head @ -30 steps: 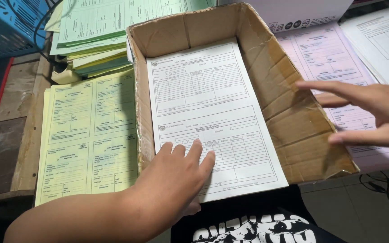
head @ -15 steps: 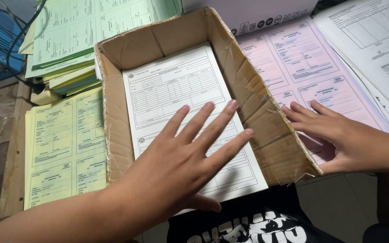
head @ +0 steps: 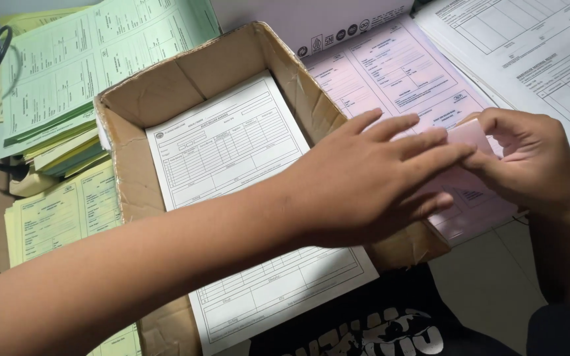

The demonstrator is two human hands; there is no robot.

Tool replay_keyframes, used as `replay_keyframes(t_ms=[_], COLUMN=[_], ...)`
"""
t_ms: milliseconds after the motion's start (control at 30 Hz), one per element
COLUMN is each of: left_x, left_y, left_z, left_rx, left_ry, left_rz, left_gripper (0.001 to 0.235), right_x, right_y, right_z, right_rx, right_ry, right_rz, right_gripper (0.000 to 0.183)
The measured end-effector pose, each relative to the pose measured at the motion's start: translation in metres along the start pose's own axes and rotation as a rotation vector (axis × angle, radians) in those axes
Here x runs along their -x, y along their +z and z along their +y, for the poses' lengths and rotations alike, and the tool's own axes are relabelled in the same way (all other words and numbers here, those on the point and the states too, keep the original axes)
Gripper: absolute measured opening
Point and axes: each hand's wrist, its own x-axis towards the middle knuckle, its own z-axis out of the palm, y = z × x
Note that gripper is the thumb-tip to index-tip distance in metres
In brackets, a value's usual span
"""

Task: Sorting and placing various colored paper forms into a cardboard box for organization.

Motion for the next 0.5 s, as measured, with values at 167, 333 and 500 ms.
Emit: replay_keyframes(t_ms=[167,333,500], left_x=[-0.010,-0.013,-0.016], left_y=[0.006,0.014,0.002], left_z=[-0.017,-0.014,-0.009], left_rx=[0.130,0.109,0.111], left_ry=[-0.062,-0.157,-0.217], left_rz=[0.034,0.013,-0.038], left_gripper=[0.040,0.055,0.060], right_x=[0.005,0.003,0.005], right_y=[0.002,0.003,0.003], right_z=[0.013,0.006,-0.014], right_rx=[0.023,-0.014,0.070], right_ry=[0.046,-0.113,-0.251], right_rz=[0.163,0.165,0.231], right_gripper=[0.026,0.026,0.024])
